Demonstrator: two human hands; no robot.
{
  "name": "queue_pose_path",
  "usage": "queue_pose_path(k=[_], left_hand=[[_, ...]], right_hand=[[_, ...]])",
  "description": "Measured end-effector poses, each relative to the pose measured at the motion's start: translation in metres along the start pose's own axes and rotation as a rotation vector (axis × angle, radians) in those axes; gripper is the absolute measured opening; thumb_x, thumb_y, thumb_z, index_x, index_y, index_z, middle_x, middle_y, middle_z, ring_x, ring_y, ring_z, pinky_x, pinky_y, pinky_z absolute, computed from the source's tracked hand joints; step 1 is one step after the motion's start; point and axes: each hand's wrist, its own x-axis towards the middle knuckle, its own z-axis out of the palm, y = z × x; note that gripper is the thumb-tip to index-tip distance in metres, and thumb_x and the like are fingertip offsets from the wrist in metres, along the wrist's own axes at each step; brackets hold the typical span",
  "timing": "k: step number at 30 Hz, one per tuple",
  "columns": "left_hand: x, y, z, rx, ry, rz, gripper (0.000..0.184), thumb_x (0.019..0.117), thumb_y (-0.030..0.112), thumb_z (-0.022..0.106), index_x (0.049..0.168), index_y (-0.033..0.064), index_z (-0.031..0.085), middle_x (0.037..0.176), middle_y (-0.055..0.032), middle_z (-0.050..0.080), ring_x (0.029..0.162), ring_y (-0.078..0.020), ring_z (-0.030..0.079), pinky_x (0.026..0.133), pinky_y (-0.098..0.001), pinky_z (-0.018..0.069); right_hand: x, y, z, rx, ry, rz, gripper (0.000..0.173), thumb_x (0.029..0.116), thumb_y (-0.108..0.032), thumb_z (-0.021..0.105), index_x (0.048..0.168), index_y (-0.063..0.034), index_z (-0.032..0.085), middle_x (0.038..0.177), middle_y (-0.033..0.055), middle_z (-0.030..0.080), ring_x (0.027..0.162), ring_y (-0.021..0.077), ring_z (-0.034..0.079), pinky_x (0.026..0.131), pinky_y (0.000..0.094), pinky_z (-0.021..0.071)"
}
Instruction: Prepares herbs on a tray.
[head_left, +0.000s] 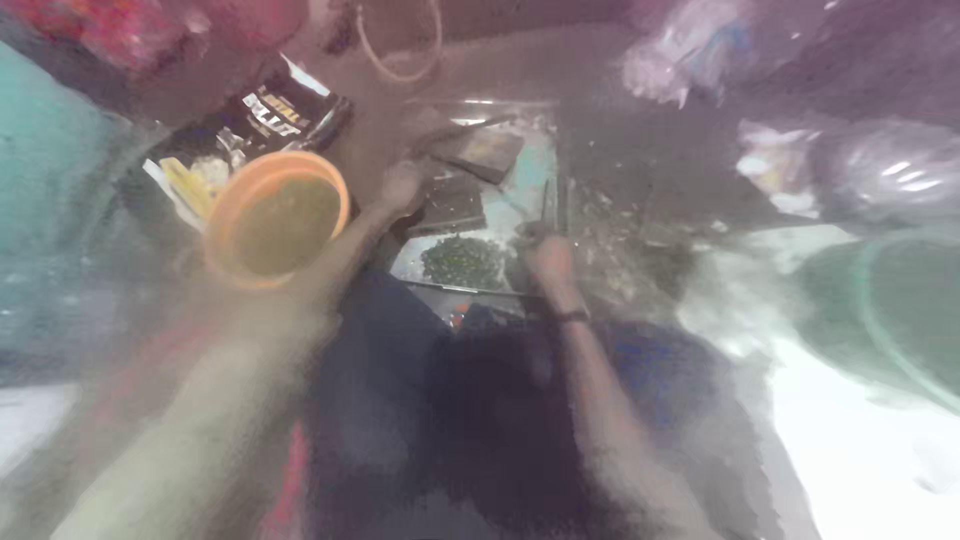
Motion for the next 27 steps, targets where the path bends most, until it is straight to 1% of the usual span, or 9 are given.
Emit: queue_pose_path(k=[1,3,8,10,13,15,19,24,27], left_hand=[[0.003,-0.003,0.007,0.002,-0.009,0.047,0.042,0.0906,0.012,0.072,0.133,0.0144,0.068,0.131,-0.0167,0.068,0.124,-0.0386,0.063,0.104,-0.0619,0.0496],[0.004,-0.003,0.014,0.049,-0.066,0.090,0.054,0.0890,0.010,0.072,0.141,0.0214,0.064,0.135,-0.0139,0.067,0.129,-0.0380,0.061,0.109,-0.0616,0.0475],[0.010,-0.010,0.024,0.060,-0.062,0.165,0.051,0.0893,0.008,0.071,0.137,0.0241,0.067,0.137,-0.0071,0.067,0.131,-0.0329,0.060,0.111,-0.0582,0.0469],[0.012,-0.013,0.027,0.031,-0.022,0.217,0.052,0.0893,0.006,0.071,0.137,0.0243,0.067,0.136,-0.0077,0.068,0.130,-0.0317,0.061,0.112,-0.0565,0.0473],[0.009,-0.006,0.022,0.006,-0.066,0.152,0.060,0.0851,0.007,0.074,0.141,0.0259,0.064,0.137,-0.0100,0.067,0.130,-0.0343,0.061,0.110,-0.0613,0.0472],[0.004,0.001,0.011,-0.002,-0.106,0.121,0.055,0.0859,0.007,0.075,0.138,0.0220,0.066,0.137,-0.0116,0.066,0.131,-0.0355,0.060,0.109,-0.0644,0.0460],[0.009,-0.005,0.012,0.027,-0.101,0.140,0.043,0.0856,0.006,0.075,0.127,0.0154,0.072,0.134,-0.0109,0.067,0.131,-0.0329,0.059,0.111,-0.0582,0.0466],[0.008,-0.004,0.013,0.108,-0.115,0.105,0.030,0.0904,0.012,0.073,0.120,0.0108,0.073,0.127,-0.0143,0.069,0.124,-0.0359,0.063,0.106,-0.0602,0.0494],[0.005,0.003,0.015,0.120,-0.152,0.099,0.029,0.0927,0.023,0.074,0.117,0.0083,0.074,0.124,-0.0169,0.070,0.119,-0.0382,0.065,0.101,-0.0619,0.0522]], right_hand=[[-0.001,0.000,0.000,-0.003,0.003,0.009,0.028,0.0973,-0.029,0.072,0.123,-0.0169,0.070,0.116,0.0163,0.071,0.099,0.0400,0.070,0.081,0.0675,0.0552],[-0.005,-0.002,-0.001,0.009,0.001,0.017,0.028,0.0965,-0.027,0.072,0.122,-0.0169,0.070,0.116,0.0166,0.071,0.098,0.0401,0.070,0.081,0.0674,0.0555],[-0.005,-0.004,0.004,-0.010,0.010,0.016,0.025,0.0962,-0.026,0.072,0.120,-0.0194,0.073,0.114,0.0148,0.073,0.097,0.0394,0.071,0.080,0.0672,0.0560],[-0.002,-0.001,0.007,-0.019,0.011,0.003,0.025,0.0967,-0.027,0.072,0.120,-0.0192,0.072,0.114,0.0150,0.073,0.096,0.0394,0.071,0.080,0.0673,0.0561],[-0.004,0.004,0.009,-0.028,0.015,-0.039,0.025,0.0988,-0.028,0.069,0.122,-0.0185,0.071,0.114,0.0161,0.072,0.097,0.0397,0.070,0.080,0.0668,0.0562],[-0.006,0.005,0.008,-0.017,0.030,-0.057,0.024,0.0983,-0.027,0.070,0.121,-0.0181,0.072,0.113,0.0161,0.072,0.096,0.0391,0.070,0.080,0.0656,0.0565],[-0.008,-0.002,0.006,0.010,0.009,-0.012,0.024,0.0974,-0.023,0.071,0.121,-0.0192,0.072,0.114,0.0160,0.072,0.096,0.0394,0.071,0.080,0.0658,0.0568],[-0.007,0.000,0.011,0.005,-0.026,-0.009,0.024,0.0979,-0.021,0.069,0.122,-0.0188,0.071,0.115,0.0159,0.071,0.093,0.0401,0.070,0.076,0.0665,0.0568],[-0.008,-0.002,0.011,0.003,-0.023,-0.018,0.022,0.0982,-0.022,0.069,0.120,-0.0191,0.072,0.115,0.0143,0.072,0.095,0.0389,0.070,0.077,0.0665,0.0564]])
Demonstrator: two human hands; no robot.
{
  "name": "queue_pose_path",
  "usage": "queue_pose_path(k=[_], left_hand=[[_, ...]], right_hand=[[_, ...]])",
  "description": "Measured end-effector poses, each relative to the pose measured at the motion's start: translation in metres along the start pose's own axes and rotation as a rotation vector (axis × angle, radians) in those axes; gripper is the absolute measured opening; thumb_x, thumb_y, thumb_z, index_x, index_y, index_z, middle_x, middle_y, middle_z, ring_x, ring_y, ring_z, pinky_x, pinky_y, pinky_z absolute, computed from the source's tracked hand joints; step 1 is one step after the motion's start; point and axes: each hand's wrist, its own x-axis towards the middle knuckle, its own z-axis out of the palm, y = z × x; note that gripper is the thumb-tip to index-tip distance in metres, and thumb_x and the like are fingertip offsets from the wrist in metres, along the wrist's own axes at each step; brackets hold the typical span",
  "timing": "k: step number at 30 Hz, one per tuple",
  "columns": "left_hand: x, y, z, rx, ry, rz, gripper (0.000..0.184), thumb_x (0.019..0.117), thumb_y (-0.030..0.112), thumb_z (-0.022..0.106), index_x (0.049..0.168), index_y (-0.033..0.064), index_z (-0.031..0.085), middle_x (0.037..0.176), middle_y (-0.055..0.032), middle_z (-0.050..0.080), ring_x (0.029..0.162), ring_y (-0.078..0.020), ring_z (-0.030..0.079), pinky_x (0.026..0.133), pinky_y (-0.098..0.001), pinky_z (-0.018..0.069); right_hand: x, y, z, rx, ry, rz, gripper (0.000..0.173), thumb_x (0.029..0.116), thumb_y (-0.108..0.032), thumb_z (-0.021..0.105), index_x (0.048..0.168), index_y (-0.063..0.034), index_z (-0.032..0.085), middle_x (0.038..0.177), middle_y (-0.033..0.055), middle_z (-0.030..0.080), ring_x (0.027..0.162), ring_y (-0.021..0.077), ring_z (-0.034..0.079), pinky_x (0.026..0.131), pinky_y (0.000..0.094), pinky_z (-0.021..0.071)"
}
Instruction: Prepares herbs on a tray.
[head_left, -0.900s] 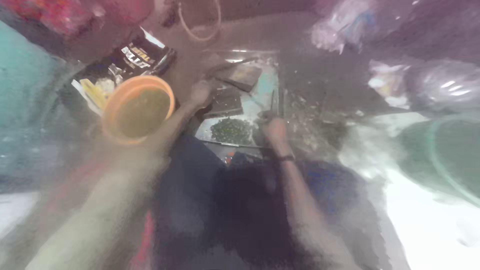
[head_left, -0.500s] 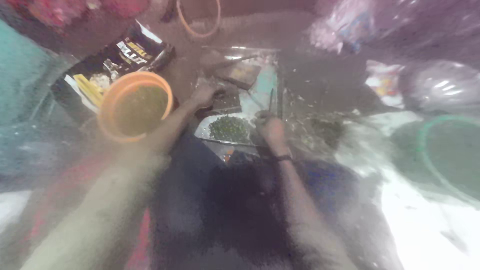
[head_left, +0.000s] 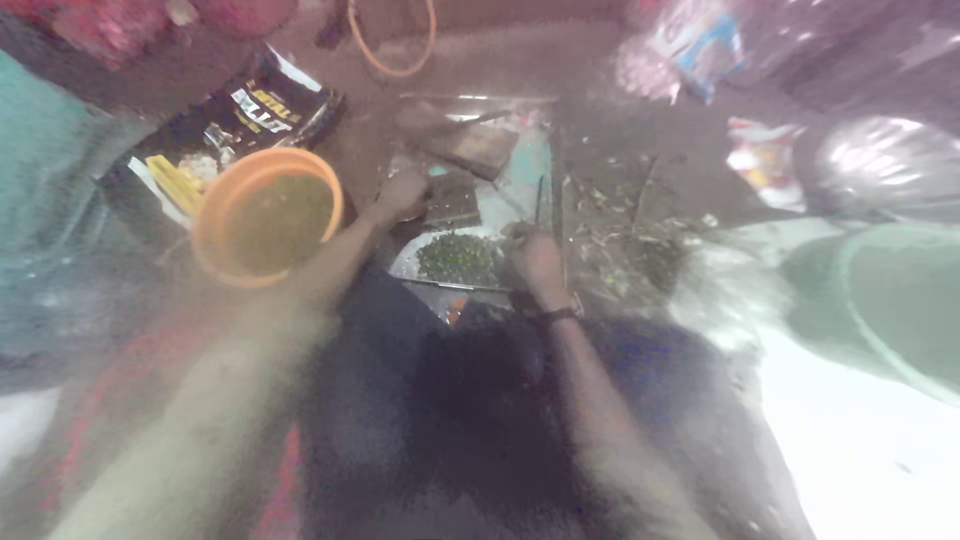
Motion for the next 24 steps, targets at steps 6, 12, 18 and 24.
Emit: queue_pose_path(k=[6,12,18,24], left_hand=[[0.005,-0.005,0.008,-0.041,0.048,0.018,0.023,0.0934,0.022,0.073,0.113,0.0118,0.076,0.121,-0.0142,0.072,0.115,-0.0363,0.067,0.099,-0.0621,0.0535],[0.006,-0.008,0.011,-0.056,0.103,0.026,0.020,0.0943,0.018,0.071,0.111,0.0086,0.075,0.119,-0.0150,0.071,0.115,-0.0359,0.067,0.101,-0.0604,0.0528],[0.001,0.000,-0.002,-0.267,0.233,0.002,0.020,0.0974,0.023,0.072,0.111,0.0109,0.079,0.119,-0.0140,0.073,0.121,-0.0320,0.065,0.111,-0.0570,0.0463],[0.002,0.007,0.003,-0.145,0.025,-0.138,0.028,0.0967,0.030,0.070,0.112,0.0063,0.074,0.116,-0.0196,0.071,0.113,-0.0396,0.067,0.097,-0.0648,0.0534]], right_hand=[[0.002,-0.002,0.003,-0.020,-0.017,0.012,0.023,0.0974,-0.025,0.070,0.120,-0.0206,0.072,0.118,0.0142,0.071,0.097,0.0387,0.070,0.078,0.0668,0.0568],[0.005,0.000,0.005,-0.044,-0.007,-0.008,0.024,0.0977,-0.027,0.071,0.120,-0.0194,0.073,0.117,0.0150,0.070,0.099,0.0387,0.070,0.079,0.0664,0.0567],[0.003,-0.002,0.002,-0.054,0.005,-0.041,0.022,0.0988,-0.027,0.069,0.119,-0.0201,0.073,0.116,0.0142,0.071,0.100,0.0378,0.070,0.081,0.0651,0.0566],[-0.002,0.001,0.005,-0.018,0.010,-0.051,0.021,0.0980,-0.025,0.070,0.118,-0.0189,0.073,0.114,0.0151,0.070,0.097,0.0385,0.070,0.078,0.0657,0.0564]])
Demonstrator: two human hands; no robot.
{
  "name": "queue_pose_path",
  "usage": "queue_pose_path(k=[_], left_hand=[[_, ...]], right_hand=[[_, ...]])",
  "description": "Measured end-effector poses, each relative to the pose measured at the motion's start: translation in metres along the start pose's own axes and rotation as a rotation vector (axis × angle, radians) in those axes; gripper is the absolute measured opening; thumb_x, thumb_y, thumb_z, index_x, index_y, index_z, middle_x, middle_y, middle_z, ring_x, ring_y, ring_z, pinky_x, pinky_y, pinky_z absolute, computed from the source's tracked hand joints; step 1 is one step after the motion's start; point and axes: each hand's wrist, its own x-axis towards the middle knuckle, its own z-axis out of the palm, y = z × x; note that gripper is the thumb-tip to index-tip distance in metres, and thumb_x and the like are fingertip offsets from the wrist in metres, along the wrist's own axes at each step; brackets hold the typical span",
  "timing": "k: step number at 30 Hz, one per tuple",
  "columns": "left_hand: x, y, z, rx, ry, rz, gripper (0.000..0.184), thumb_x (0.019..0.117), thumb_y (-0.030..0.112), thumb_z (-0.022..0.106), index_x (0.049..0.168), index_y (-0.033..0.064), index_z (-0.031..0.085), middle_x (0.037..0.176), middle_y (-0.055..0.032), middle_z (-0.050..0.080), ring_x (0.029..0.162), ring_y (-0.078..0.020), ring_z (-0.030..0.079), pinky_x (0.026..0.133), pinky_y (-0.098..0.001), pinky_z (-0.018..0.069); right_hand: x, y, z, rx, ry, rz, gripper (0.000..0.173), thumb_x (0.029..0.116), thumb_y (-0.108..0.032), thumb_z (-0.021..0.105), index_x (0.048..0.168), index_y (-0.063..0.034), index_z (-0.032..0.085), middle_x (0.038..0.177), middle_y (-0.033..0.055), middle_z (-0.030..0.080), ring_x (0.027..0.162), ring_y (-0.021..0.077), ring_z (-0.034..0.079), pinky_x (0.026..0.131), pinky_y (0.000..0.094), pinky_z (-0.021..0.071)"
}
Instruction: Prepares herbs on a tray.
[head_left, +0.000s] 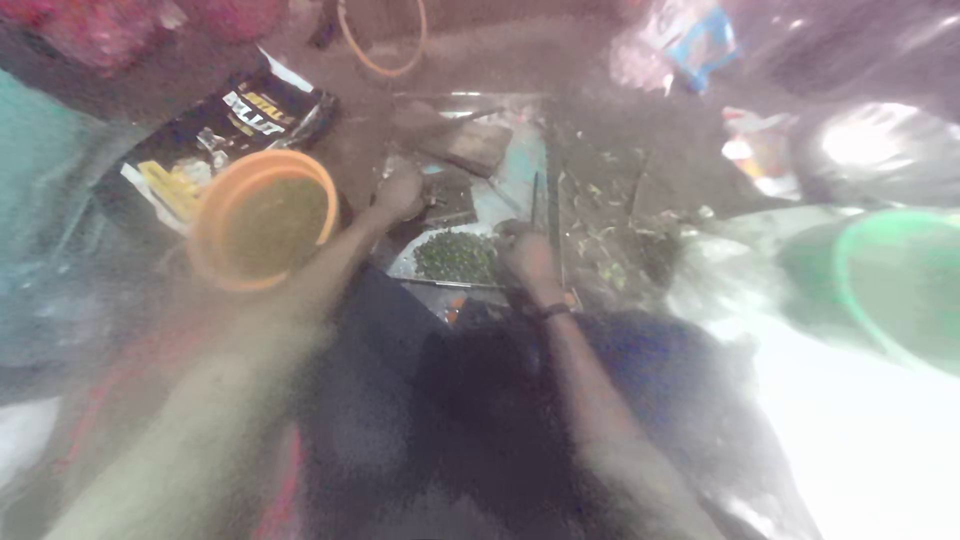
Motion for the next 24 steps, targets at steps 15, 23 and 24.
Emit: queue_pose_path(k=[15,23,24], left_hand=[[-0.007,0.012,-0.006,0.192,-0.008,0.077,0.021,0.0989,0.020,0.063,0.114,0.0109,0.074,0.110,-0.0183,0.073,0.107,-0.0417,0.069,0.089,-0.0655,0.0554],[-0.009,0.016,-0.007,0.309,-0.088,0.046,0.017,0.0953,0.020,0.067,0.105,0.0094,0.076,0.108,-0.0181,0.073,0.106,-0.0415,0.069,0.087,-0.0652,0.0554],[-0.010,0.017,-0.008,0.323,-0.095,0.037,0.019,0.0959,0.023,0.067,0.107,0.0105,0.076,0.108,-0.0183,0.073,0.107,-0.0417,0.069,0.087,-0.0649,0.0552]], right_hand=[[0.010,-0.002,0.006,-0.029,-0.037,0.060,0.023,0.0980,-0.027,0.067,0.120,-0.0222,0.073,0.118,0.0127,0.071,0.097,0.0377,0.070,0.078,0.0667,0.0563],[0.011,0.005,0.010,-0.039,-0.011,0.001,0.024,0.0985,-0.029,0.067,0.121,-0.0198,0.072,0.116,0.0129,0.071,0.096,0.0368,0.070,0.078,0.0651,0.0572],[0.011,0.007,0.011,-0.038,-0.007,-0.006,0.024,0.0989,-0.029,0.067,0.120,-0.0196,0.071,0.115,0.0131,0.071,0.097,0.0368,0.070,0.078,0.0651,0.0573]])
